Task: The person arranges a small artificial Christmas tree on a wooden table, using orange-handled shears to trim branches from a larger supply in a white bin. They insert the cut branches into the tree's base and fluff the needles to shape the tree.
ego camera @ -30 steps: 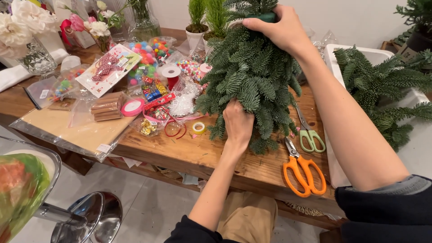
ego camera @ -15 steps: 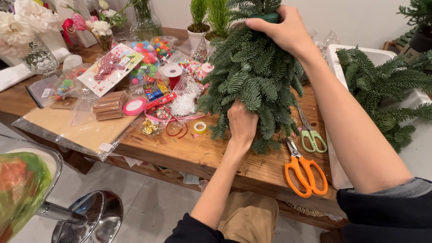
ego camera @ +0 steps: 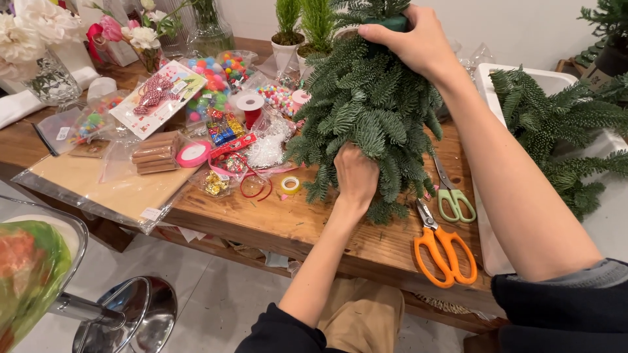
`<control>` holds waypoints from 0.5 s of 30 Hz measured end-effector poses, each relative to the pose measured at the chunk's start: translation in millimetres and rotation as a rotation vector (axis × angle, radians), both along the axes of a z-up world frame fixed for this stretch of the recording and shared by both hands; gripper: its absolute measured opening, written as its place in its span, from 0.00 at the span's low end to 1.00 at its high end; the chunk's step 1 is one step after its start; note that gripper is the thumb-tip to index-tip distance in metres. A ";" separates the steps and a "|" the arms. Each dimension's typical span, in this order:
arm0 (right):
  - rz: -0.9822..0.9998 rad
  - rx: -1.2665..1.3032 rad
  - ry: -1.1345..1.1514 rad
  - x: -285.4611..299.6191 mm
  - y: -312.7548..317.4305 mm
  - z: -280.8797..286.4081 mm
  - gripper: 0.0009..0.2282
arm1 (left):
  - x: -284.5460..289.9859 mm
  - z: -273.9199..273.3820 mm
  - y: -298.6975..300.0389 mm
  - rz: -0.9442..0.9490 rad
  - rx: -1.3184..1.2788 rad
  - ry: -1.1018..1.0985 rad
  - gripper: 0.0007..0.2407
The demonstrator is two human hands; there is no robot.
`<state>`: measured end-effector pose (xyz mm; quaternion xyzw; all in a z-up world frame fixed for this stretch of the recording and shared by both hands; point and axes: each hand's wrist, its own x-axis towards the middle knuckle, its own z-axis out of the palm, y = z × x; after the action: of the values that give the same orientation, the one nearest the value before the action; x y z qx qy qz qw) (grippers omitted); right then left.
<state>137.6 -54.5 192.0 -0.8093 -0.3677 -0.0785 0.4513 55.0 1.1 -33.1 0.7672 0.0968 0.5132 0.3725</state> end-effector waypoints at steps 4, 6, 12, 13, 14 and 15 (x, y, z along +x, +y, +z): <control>0.033 0.013 -0.016 -0.3 -0.4 0.6 0.18 | 0.0 1.5 -0.7 -0.037 -0.009 -0.039 0.13; -0.017 -0.005 0.026 -9.0 -1.2 3.8 0.20 | 5.5 -6.6 2.9 -0.003 0.103 0.017 0.14; -0.041 -0.040 0.047 -15.7 -5.5 7.9 0.21 | -40.6 23.6 0.0 -0.085 -0.072 0.183 0.10; -0.041 -0.037 0.042 -16.6 -6.3 9.9 0.21 | -51.2 24.7 0.4 -0.085 -0.070 0.179 0.10; -0.035 -0.032 0.055 -18.3 -6.3 9.7 0.21 | -63.6 24.4 1.7 -0.095 -0.107 0.223 0.15; -0.029 -0.026 0.068 -20.0 -6.1 9.4 0.20 | -76.2 23.8 3.1 -0.105 -0.144 0.268 0.30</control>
<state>117.6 -60.6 201.4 -0.8227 -0.3411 -0.0525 0.4517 -21.2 4.1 -9.3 0.8040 0.1420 0.3778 0.4366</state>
